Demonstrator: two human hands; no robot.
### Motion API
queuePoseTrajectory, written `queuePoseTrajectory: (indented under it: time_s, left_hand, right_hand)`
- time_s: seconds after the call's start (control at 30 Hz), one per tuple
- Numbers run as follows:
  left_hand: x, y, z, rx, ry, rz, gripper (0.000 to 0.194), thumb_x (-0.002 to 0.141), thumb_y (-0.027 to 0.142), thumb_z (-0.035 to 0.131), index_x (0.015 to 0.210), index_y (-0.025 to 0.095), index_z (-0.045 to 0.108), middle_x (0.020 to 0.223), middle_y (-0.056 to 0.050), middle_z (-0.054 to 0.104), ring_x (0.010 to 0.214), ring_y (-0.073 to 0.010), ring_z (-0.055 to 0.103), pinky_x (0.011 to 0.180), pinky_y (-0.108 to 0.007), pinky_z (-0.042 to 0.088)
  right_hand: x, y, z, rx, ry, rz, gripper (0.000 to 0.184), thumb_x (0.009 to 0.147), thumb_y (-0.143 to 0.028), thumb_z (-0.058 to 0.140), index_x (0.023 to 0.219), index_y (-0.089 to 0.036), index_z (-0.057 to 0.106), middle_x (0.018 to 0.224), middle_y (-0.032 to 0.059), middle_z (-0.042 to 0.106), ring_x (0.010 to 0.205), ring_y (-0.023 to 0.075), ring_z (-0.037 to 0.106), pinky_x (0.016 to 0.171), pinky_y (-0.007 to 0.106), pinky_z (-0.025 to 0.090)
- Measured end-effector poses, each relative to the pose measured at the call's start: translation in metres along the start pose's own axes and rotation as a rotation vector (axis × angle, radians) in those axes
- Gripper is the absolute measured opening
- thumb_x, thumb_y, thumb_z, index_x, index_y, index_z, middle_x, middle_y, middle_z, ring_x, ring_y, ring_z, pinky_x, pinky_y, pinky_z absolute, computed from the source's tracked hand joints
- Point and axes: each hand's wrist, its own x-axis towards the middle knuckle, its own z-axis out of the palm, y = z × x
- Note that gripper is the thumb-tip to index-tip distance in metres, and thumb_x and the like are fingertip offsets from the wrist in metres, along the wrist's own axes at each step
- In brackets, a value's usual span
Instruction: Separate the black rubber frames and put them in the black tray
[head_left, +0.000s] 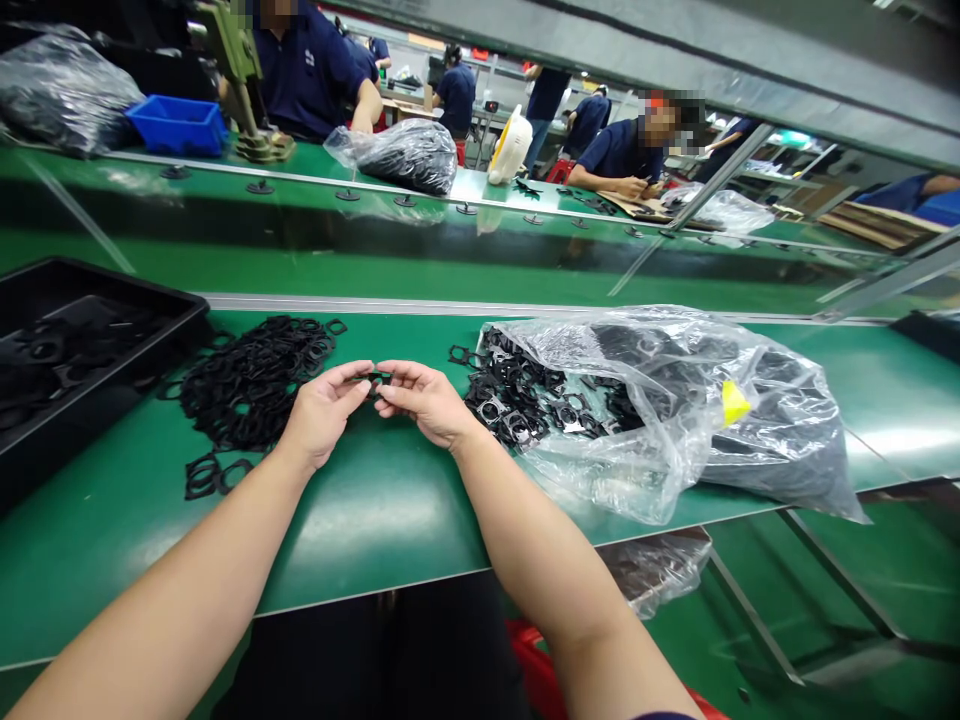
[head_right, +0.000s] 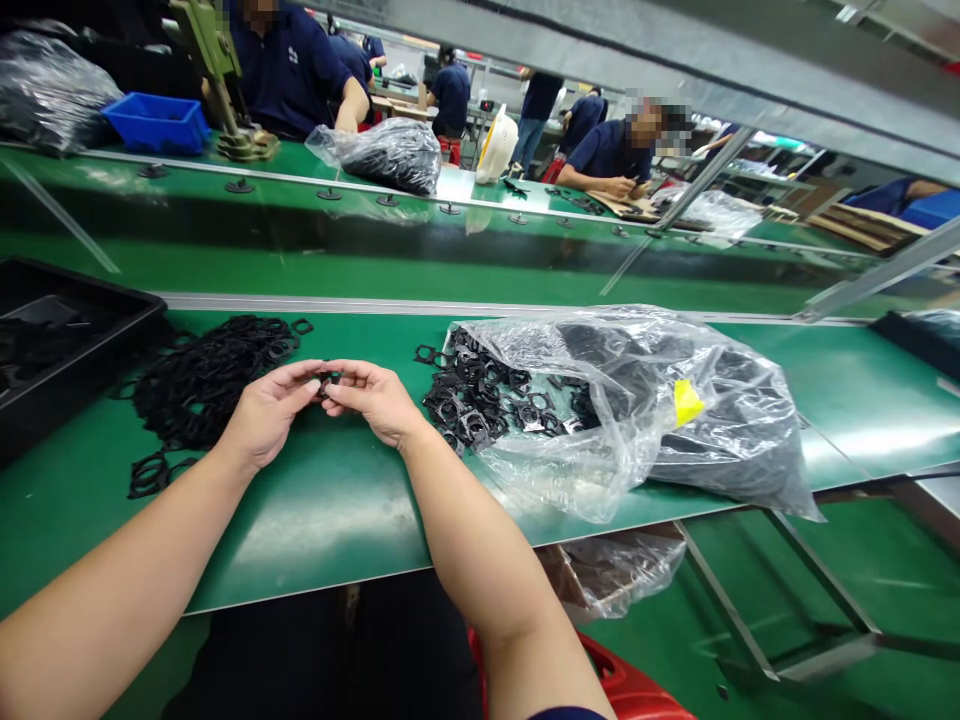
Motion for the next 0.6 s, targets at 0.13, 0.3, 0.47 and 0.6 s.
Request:
queuePoseTrajectory:
  time_s: [0.13,0.3,0.47,0.6]
  left_hand:
    - [-0.0033,0.0010,0.0000,0.019,-0.156,-0.057,0.032,0.072,0.038,0.072,0.092,0.013,0.072,0.091,-0.010,0.072,0.088,-0.0205,0.066,0.083,-0.032,0.050]
    - [-0.0044,0.0073,-0.0018,-0.155,-0.255,-0.351,0.027,0.075,0.035,0.069,0.085,0.009,0.069,0.074,-0.010,0.071,0.072,-0.0200,0.068,0.068,-0.031,0.054]
    - [-0.0038,0.0096,-0.0022,-0.283,-0.220,-0.412,0.016,0.077,0.026,0.066,0.081,0.011,0.068,0.075,-0.007,0.070,0.072,-0.0205,0.070,0.068,-0.031,0.056]
    - [-0.0034,0.0090,-0.0045,-0.312,-0.223,-0.402,0.015,0.076,0.026,0.067,0.083,0.012,0.068,0.078,-0.006,0.071,0.071,-0.0193,0.069,0.068,-0.030,0.057]
  right_hand:
    - [-0.0001,-0.0005,0.0000,-0.016,0.074,0.053,0.041,0.057,-0.041,0.082,0.082,-0.015,0.062,0.064,-0.0019,0.066,0.053,0.0088,0.063,0.049,0.019,0.052]
    - [0.0000,0.0019,0.0008,-0.234,0.184,0.012,0.039,0.066,-0.050,0.072,0.077,-0.014,0.062,0.049,-0.0050,0.057,0.038,0.0049,0.049,0.036,0.015,0.038]
    - [0.0010,0.0060,-0.0004,-0.503,0.223,-0.279,0.024,0.072,-0.037,0.070,0.087,-0.018,0.070,0.070,-0.0002,0.064,0.057,0.0087,0.055,0.055,0.023,0.047]
    - [0.0010,0.0073,-0.0024,-0.772,0.247,-0.569,0.015,0.073,-0.027,0.071,0.088,-0.022,0.072,0.083,0.0021,0.060,0.073,0.0117,0.056,0.069,0.026,0.048]
